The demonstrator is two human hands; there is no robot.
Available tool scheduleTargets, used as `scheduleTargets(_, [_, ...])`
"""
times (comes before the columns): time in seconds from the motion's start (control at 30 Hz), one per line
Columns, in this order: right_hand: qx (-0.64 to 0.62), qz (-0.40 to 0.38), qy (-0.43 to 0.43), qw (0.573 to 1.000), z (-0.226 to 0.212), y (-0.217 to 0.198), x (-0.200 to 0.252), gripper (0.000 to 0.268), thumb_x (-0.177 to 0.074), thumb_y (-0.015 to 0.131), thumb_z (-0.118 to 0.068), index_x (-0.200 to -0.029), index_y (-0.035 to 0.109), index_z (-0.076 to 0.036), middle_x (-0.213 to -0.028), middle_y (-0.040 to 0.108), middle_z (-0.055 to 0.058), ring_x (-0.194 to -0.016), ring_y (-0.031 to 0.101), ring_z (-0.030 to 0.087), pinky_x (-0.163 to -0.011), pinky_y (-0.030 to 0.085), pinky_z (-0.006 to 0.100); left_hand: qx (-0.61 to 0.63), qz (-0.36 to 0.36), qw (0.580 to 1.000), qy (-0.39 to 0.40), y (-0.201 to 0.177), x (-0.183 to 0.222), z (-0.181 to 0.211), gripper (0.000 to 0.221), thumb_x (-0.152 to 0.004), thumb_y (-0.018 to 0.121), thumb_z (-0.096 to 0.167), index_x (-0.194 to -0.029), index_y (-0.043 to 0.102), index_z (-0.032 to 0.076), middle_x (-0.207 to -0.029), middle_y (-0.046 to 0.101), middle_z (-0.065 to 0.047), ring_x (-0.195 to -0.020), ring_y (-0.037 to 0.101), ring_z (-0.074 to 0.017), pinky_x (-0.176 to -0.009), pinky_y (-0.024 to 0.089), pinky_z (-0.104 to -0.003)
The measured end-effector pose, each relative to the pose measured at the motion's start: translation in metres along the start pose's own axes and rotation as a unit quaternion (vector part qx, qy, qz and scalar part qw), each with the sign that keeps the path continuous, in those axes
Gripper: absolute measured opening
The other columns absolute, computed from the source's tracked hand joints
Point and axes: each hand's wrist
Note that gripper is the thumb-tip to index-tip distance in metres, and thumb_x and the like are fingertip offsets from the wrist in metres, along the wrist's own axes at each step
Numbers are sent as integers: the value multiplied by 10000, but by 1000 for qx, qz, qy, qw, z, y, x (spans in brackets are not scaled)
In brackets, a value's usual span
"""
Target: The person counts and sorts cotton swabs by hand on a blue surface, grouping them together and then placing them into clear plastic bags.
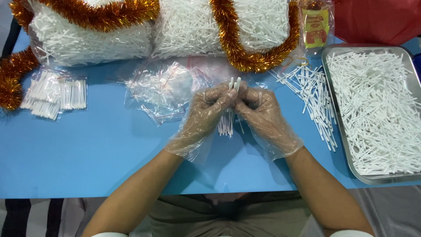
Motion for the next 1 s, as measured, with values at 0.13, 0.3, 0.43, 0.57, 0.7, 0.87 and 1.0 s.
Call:
scheduleTargets(0.13, [-9, 0, -17, 1000, -20, 6, 2, 202, -992, 701, -158, -814, 751, -75, -647, 629, 67, -653, 532, 118, -594, 474, 259, -13, -16, 1000, -2, -3, 0, 8, 285, -962, 684, 392, -996, 793, 131, -854, 773, -79, -847, 655, -95, -777, 561, -318])
scheduleTargets(0.3, [37, 15, -13, 999, -30, 5, 3, 264, -981, 737, -179, -739, 715, -75, -615, 593, 54, -619, 517, 116, -580, 464, 253, -41, -24, 997, 64, -9, -1, 6, 233, -972, 689, 305, -1105, 771, 131, -991, 780, -124, -943, 726, -155, -838, 598, -354])
scheduleTargets(0.43, [46, 12, -22, 999, -27, 5, 3, 243, -979, 739, -176, -760, 724, -72, -634, 608, 60, -632, 528, 116, -583, 469, 253, -54, -8, 994, 95, -8, 1, 1, 210, -953, 734, 272, -1095, 779, 125, -1018, 773, -138, -998, 713, -184, -846, 592, -379])
scheduleTargets(0.57, [65, 10, -46, 997, -25, 5, 3, 197, -974, 745, -168, -806, 745, -65, -678, 641, 75, -662, 552, 116, -589, 481, 251, -38, 3, 995, 88, -9, 1, -7, 268, -943, 724, 278, -1145, 752, 104, -1058, 767, -140, -1041, 720, -225, -931, 573, -413])
scheduleTargets(0.7, [84, 11, -70, 994, -23, 3, 3, 156, -969, 750, -161, -852, 766, -58, -722, 674, 90, -691, 577, 116, -596, 492, 250, -30, 0, 993, 112, -10, 2, -9, 221, -978, 695, 278, -1129, 769, 134, -1031, 777, -106, -993, 729, -186, -881, 592, -389])
scheduleTargets(0.87, [100, 13, -90, 991, -13, -6, 3, 98, -964, 763, -135, -947, 773, -39, -782, 694, 113, -737, 604, 133, -629, 508, 278, -35, -1, 991, 130, -18, -1, -10, 221, -976, 699, 292, -1115, 768, 135, -1025, 768, -108, -987, 732, -211, -886, 590, -398])
scheduleTargets(1.0, [104, 27, -105, 989, -13, -6, 4, 100, -978, 751, -126, -973, 777, -30, -769, 684, 109, -705, 590, 132, -615, 514, 268, -36, 1, 991, 127, -17, 2, 3, 221, -978, 683, 296, -1080, 772, 121, -1005, 763, -115, -986, 717, -209, -904, 576, -415])
Point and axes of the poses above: each hand's wrist, its own x-axis away from the middle knuckle, its own y-axis out of the palm, z = x × y
